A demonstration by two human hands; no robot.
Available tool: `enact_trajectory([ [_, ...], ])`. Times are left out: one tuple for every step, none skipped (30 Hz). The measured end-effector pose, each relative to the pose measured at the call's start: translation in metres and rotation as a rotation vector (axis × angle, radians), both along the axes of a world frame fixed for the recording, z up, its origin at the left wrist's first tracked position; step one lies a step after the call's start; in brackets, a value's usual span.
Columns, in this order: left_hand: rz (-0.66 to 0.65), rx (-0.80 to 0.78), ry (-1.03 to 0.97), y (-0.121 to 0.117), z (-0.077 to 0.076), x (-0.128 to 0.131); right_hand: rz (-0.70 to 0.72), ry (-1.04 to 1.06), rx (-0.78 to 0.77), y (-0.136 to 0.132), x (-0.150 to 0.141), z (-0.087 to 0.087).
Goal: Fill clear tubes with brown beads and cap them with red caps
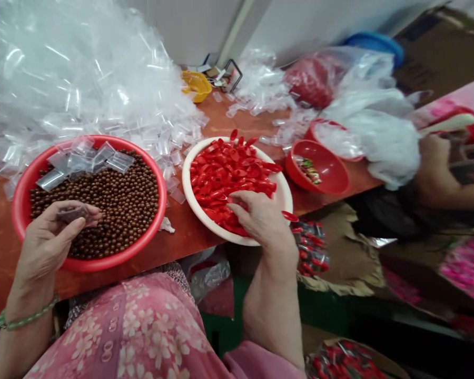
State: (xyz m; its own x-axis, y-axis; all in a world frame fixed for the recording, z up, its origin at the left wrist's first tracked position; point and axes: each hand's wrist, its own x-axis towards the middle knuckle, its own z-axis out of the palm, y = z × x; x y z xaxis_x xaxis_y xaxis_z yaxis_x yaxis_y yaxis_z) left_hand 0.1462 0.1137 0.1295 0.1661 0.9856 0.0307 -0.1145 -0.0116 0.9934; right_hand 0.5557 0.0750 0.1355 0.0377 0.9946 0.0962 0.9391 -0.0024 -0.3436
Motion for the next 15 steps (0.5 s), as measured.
enact_trajectory([
  [-0.001,-0.002,0.002,0.001,-0.001,0.001,-0.016,-0.026,-0.014,0.002,-0.003,-0.001],
  [0.008,-0.007,-0.005,0.001,-0.002,0.001,-0.024,-0.043,-0.031,0.005,-0.006,-0.002],
  [0.023,-0.014,-0.017,0.001,-0.002,0.002,-0.025,-0.079,-0.060,0.008,-0.009,-0.003],
  [0.041,-0.025,-0.026,0.002,-0.003,0.002,-0.024,-0.133,-0.102,0.011,-0.012,-0.003],
  [0.056,-0.039,-0.029,0.002,-0.004,0.003,-0.024,-0.202,-0.151,0.013,-0.015,-0.002],
  [0.064,-0.050,-0.029,0.002,-0.005,0.003,-0.029,-0.277,-0.201,0.016,-0.019,-0.001],
  [0.064,-0.057,-0.027,0.001,-0.007,0.004,-0.034,-0.348,-0.246,0.018,-0.022,0.000],
  [0.060,-0.059,-0.023,0.001,-0.007,0.004,-0.036,-0.409,-0.280,0.020,-0.025,0.001],
  [0.053,-0.059,-0.021,0.001,-0.008,0.004,-0.032,-0.457,-0.303,0.022,-0.028,0.002],
  [0.049,-0.057,-0.023,0.001,-0.009,0.004,-0.022,-0.492,-0.317,0.024,-0.030,0.002],
  [0.046,-0.057,-0.026,0.001,-0.009,0.004,-0.006,-0.519,-0.327,0.026,-0.031,0.001],
  [0.049,-0.059,-0.027,0.000,-0.009,0.004,0.016,-0.549,-0.339,0.028,-0.032,0.000],
  [0.054,-0.063,-0.024,0.000,-0.009,0.004,0.036,-0.584,-0.352,0.030,-0.033,-0.002],
  [0.063,-0.066,-0.020,0.000,-0.008,0.004,0.051,-0.621,-0.365,0.032,-0.033,-0.004],
  [0.072,-0.069,-0.016,0.000,-0.008,0.004,0.060,-0.656,-0.376,0.034,-0.033,-0.006],
])
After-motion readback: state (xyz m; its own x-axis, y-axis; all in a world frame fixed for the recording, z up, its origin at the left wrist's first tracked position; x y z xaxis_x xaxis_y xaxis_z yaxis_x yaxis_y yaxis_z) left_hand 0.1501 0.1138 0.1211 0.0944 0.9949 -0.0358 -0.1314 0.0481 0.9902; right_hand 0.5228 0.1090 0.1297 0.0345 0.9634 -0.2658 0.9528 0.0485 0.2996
